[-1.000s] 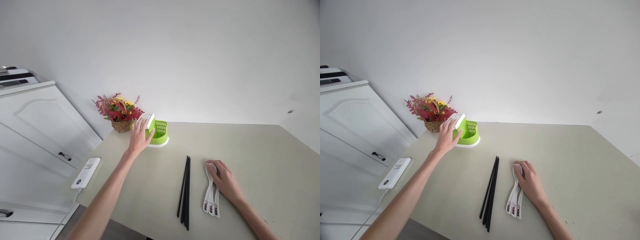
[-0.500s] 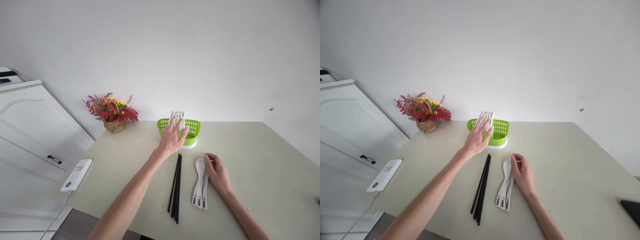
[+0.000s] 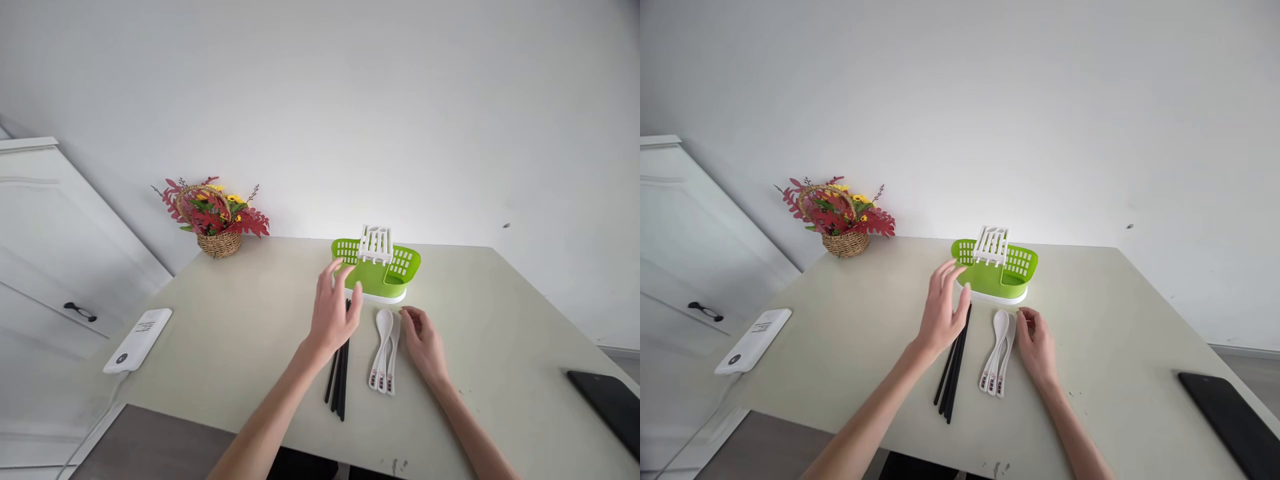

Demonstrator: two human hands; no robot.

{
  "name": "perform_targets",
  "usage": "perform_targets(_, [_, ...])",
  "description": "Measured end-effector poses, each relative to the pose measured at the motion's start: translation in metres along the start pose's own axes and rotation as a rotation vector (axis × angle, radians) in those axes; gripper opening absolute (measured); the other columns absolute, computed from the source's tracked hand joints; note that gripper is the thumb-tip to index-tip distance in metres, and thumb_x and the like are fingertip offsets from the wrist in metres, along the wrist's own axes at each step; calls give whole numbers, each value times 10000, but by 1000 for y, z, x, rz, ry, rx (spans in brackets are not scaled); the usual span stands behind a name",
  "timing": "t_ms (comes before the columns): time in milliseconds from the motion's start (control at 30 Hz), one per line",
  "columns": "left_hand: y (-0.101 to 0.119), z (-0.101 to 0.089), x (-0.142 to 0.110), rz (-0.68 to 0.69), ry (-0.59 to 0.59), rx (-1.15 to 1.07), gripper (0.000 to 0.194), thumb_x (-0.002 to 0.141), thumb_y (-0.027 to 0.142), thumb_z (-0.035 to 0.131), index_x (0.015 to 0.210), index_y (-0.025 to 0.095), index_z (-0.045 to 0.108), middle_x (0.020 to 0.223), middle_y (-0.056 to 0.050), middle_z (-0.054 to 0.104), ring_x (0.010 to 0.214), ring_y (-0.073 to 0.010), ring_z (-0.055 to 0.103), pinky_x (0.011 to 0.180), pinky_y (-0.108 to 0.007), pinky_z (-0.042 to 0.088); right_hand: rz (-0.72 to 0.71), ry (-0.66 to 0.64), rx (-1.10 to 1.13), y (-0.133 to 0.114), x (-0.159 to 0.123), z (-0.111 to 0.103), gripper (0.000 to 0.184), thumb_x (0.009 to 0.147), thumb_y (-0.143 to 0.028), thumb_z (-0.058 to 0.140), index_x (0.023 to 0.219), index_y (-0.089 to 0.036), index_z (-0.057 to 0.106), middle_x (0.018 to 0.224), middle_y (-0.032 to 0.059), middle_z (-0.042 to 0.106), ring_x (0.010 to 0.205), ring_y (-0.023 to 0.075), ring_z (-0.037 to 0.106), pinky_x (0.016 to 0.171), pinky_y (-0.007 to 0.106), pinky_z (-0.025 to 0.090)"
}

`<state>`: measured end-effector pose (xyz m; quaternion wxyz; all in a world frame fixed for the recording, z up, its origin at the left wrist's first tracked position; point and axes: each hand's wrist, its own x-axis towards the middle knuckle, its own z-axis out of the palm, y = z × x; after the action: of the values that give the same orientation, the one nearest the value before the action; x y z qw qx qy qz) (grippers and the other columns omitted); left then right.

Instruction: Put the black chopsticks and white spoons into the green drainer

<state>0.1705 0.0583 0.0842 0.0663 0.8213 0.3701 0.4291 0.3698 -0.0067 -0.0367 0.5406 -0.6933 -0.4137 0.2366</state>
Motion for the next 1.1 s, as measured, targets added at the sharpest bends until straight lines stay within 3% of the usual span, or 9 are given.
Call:
perform_targets(100, [-21,-12,-54,-141,-42,-21,200,1063,271,421,1233,222,514,1214,-124,586,1016,-207,676,844,-356,591,11,-5,1,2,-7,-3,467,938,-615,530,1183,-229,627,1246,98,705,1143,264,645,990,405,484])
perform_targets(167, [-32,-17,-87,-209,-167,16,139,1055,276,415,1136,223,514,1084,-76,600,763,-162,653,675,-305,565,17,-2,-3,4,-13,-6,489,932,-623,537,1212,-227,605,1287,105,683,1171,266,636,1008,409,482])
perform_targets(300, [-34,-18,-125,-209,-310,147,163,1053,372,453,1043,216,502,876,-24,613,731,-199,651,704,-337,548,35,34,-25,10,-33,-14,544,926,-635,539,1278,-222,551,1367,118,632,1225,270,614,1040,412,474])
perform_targets(467, [-12,-12,-129,-225,-374,350,381,1007,531,529,1029,153,576,956,-117,660,876,-291,676,808,-426,540,55,98,-62,13,-70,-26,615,917,-643,550,1344,-204,495,1392,144,598,1261,297,590,1067,454,456])
perform_targets(633, [1,-12,-116,-274,-519,560,286,941,331,625,1048,71,675,1005,-183,675,930,-327,672,842,-440,516,55,163,-120,16,-96,-26,640,911,-637,556,1381,-211,472,1402,149,587,1235,309,606,1051,467,461])
perform_targets(800, [-6,-25,-108,-186,-624,621,218,960,226,582,981,57,717,895,-183,691,857,-320,683,836,-444,498,43,183,-97,21,-95,-23,669,902,-638,562,1400,-202,461,1384,158,590,1227,310,611,1042,466,469])
perform_targets(1100, [-29,-39,-131,-188,-565,541,199,1016,226,525,1068,76,644,984,-174,679,885,-321,689,784,-417,514,30,171,-88,18,-97,-25,609,920,-602,553,1375,-209,460,1366,148,599,1220,295,613,1039,454,468])
